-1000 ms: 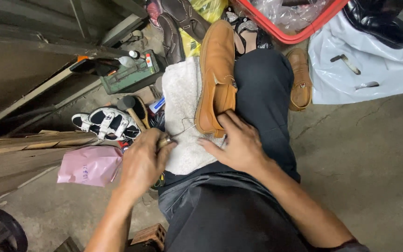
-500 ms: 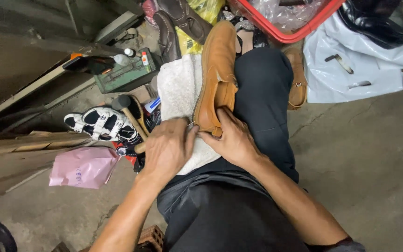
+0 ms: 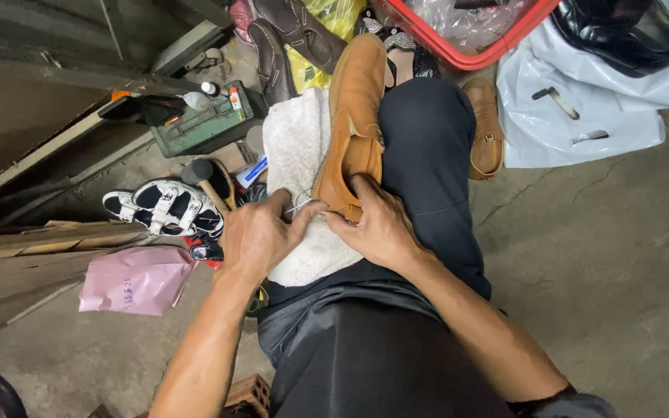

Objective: Hand-sewing the sole of a leather shoe using a needle and thread.

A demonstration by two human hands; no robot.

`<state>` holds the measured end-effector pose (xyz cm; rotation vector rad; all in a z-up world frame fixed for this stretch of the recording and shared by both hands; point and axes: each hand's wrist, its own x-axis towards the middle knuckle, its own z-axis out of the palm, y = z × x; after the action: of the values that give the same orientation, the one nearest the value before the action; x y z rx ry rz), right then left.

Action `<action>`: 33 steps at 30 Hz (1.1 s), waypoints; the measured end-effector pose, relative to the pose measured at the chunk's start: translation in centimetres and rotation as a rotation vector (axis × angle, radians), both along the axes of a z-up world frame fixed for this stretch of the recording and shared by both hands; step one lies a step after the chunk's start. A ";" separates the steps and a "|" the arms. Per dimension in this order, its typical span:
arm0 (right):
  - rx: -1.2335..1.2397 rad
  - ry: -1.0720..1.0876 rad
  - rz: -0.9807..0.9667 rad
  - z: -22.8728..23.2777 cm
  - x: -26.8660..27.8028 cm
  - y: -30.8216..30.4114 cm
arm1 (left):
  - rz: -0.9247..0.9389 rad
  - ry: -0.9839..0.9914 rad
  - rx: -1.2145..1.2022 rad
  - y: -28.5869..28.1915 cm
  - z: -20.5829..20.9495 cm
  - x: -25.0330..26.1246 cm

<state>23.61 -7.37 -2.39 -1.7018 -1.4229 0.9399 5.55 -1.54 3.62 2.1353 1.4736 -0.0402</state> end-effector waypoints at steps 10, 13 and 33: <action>-0.138 0.078 -0.008 0.0 0.2 -0.3 | -0.002 -0.019 -0.023 0.1 -0.1 -0.6; -0.179 0.075 0.005 0.7 0.3 -0.1 | -0.074 -0.061 -0.022 0.3 0.2 -0.9; -0.146 0.049 -0.009 0.8 -0.2 -0.2 | -0.032 -0.025 -0.104 0.7 -0.8 -1.5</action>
<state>23.41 -7.57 -1.60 -1.7767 -1.3421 1.0962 4.01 -0.80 2.85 2.0688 1.3922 -0.0993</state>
